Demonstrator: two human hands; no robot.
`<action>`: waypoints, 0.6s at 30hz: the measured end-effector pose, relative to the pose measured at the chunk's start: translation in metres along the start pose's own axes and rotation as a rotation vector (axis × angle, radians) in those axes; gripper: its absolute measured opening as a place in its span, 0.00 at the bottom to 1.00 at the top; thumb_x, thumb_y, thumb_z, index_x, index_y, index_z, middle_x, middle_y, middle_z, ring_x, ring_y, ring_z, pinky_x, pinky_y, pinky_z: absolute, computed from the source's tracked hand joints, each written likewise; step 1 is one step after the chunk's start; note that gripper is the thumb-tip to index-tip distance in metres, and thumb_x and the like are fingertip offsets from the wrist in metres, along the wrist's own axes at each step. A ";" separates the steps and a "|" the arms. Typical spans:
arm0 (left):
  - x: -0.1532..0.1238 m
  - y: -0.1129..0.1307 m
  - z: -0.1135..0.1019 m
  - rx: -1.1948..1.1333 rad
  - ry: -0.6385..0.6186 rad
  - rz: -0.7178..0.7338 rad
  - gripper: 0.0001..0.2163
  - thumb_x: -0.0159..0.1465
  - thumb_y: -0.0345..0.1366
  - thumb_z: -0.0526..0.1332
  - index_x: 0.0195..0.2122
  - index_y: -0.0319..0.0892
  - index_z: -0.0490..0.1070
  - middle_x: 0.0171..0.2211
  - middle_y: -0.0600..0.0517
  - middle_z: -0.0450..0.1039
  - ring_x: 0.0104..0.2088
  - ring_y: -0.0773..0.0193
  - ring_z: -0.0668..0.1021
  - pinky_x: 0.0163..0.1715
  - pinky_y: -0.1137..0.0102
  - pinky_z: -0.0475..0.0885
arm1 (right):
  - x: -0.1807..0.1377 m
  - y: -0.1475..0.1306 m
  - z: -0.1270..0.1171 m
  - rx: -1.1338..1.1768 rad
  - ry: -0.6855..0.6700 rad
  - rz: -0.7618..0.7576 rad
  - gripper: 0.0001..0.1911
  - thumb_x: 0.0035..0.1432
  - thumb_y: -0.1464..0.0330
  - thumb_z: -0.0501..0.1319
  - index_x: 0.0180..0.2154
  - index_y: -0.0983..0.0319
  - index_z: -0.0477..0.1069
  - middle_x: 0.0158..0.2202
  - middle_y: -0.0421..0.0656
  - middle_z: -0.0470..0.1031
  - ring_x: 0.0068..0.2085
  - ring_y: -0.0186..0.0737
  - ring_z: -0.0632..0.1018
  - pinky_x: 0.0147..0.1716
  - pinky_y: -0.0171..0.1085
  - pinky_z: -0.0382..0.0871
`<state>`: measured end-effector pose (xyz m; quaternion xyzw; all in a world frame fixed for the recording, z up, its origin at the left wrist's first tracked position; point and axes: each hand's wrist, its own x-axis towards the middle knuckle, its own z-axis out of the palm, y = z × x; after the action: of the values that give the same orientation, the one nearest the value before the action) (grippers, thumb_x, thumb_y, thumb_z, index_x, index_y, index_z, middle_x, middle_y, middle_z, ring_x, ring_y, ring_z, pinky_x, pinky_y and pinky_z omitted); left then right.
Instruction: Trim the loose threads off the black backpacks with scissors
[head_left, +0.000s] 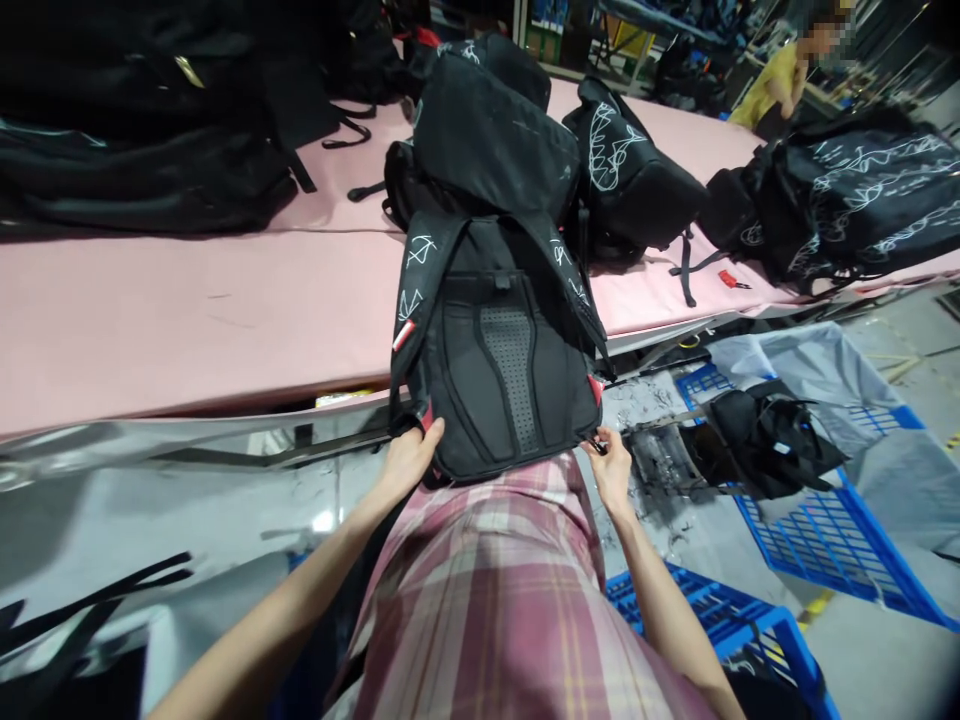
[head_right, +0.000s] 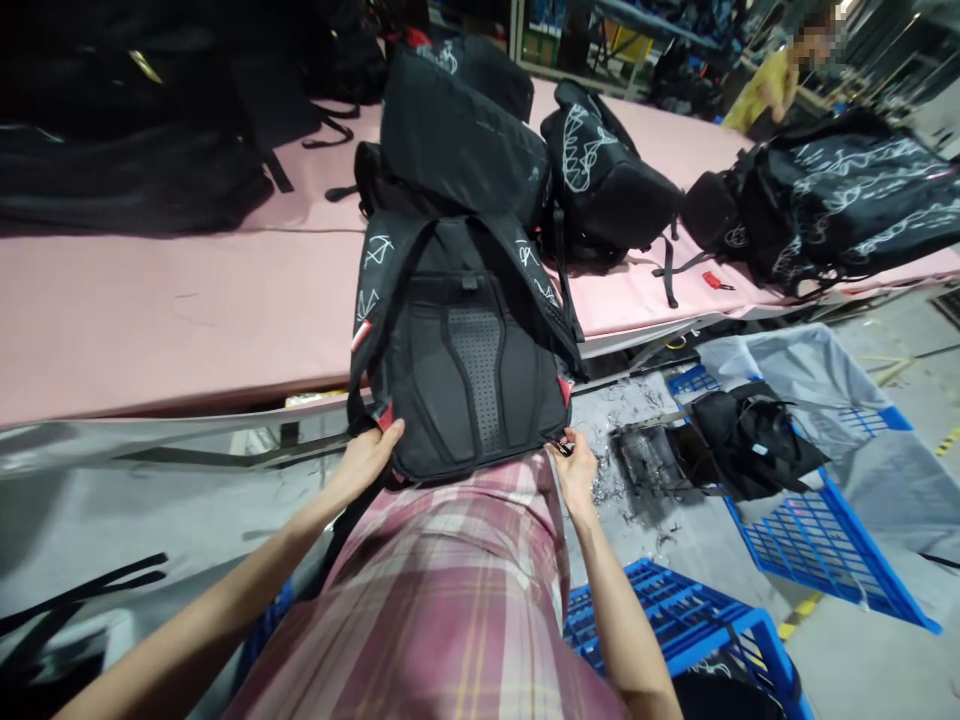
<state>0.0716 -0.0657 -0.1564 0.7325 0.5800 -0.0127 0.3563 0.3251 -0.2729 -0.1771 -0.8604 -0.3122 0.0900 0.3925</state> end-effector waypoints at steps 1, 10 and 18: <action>0.000 0.000 0.001 -0.001 0.000 0.003 0.27 0.59 0.54 0.40 0.28 0.37 0.70 0.31 0.37 0.75 0.38 0.46 0.77 0.36 0.62 0.71 | -0.001 0.002 0.000 0.005 -0.007 -0.014 0.20 0.51 0.60 0.58 0.44 0.64 0.68 0.34 0.46 0.75 0.35 0.44 0.75 0.36 0.39 0.65; -0.002 0.011 0.003 -0.075 -0.021 -0.001 0.28 0.59 0.54 0.42 0.31 0.36 0.72 0.35 0.36 0.76 0.41 0.47 0.77 0.38 0.64 0.70 | -0.008 -0.014 -0.009 -0.063 0.032 -0.009 0.17 0.56 0.59 0.50 0.31 0.64 0.69 0.26 0.45 0.73 0.27 0.40 0.70 0.30 0.37 0.62; -0.010 0.044 -0.028 -0.177 -0.034 0.004 0.27 0.58 0.57 0.43 0.19 0.39 0.68 0.21 0.41 0.73 0.31 0.49 0.78 0.30 0.66 0.68 | -0.012 -0.078 -0.031 -0.078 -0.009 -0.197 0.15 0.59 0.61 0.49 0.30 0.63 0.67 0.24 0.40 0.68 0.25 0.35 0.67 0.27 0.33 0.58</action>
<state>0.0952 -0.0627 -0.1087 0.6989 0.5714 0.0269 0.4292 0.2916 -0.2610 -0.1003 -0.8398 -0.4002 0.0425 0.3643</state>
